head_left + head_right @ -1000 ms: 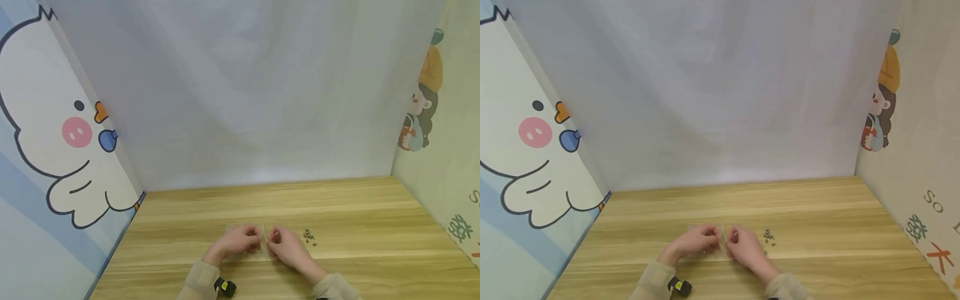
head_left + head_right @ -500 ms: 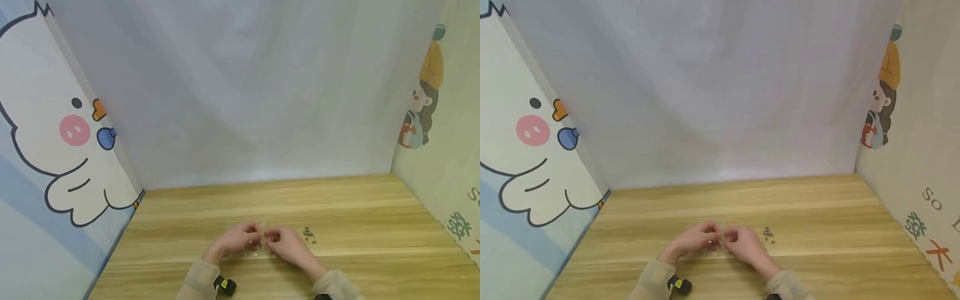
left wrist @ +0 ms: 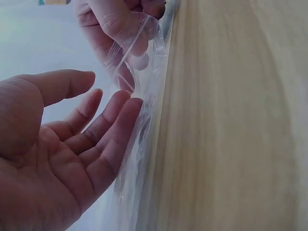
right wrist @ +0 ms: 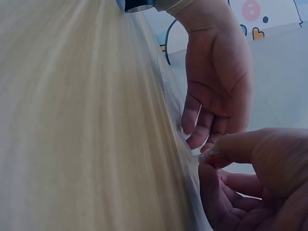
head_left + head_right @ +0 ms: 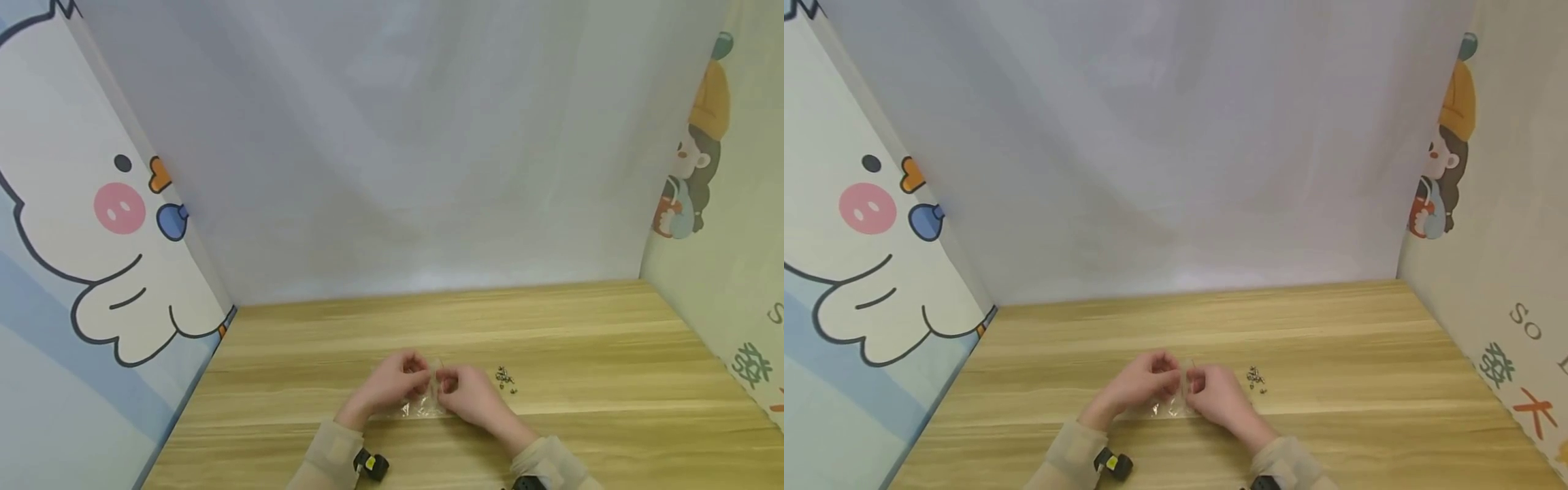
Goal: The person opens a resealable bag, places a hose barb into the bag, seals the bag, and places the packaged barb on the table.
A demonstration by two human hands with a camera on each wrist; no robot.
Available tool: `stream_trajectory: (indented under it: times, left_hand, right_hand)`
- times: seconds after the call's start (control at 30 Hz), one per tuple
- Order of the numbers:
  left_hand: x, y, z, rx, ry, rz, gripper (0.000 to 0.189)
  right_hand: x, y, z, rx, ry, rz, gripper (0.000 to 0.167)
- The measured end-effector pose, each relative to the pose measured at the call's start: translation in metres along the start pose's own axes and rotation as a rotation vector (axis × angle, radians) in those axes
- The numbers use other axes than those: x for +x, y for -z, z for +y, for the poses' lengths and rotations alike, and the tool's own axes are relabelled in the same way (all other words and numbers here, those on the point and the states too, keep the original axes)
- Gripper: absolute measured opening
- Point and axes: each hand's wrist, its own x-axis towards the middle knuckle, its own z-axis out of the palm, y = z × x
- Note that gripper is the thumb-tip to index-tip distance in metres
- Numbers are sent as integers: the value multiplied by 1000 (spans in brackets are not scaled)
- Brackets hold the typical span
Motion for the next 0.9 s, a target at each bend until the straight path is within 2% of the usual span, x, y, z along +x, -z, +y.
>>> stream_trajectory:
  times: [0.1, 0.3, 0.53, 0.73, 0.9]
  left_hand:
    - [0, 0, 0, 27, 4, 18, 18]
    - [-1, 4, 1, 68, 12, 13, 22]
    - [-1, 4, 1, 127, 1, 4, 18]
    - [-1, 3, 2, 81, -1, -17, 21]
    - [-1, 2, 3, 19, -2, -44, 23]
  right_hand:
    - [1, 0, -1, -5, 4, 2, 49]
    - [1, -2, 0, -9, 15, 4, 51]
    - [0, -5, 1, -14, 33, -10, 44]
    - [0, -6, 0, -67, 55, 11, 25]
    - [-2, -4, -2, -69, 61, -18, 25]
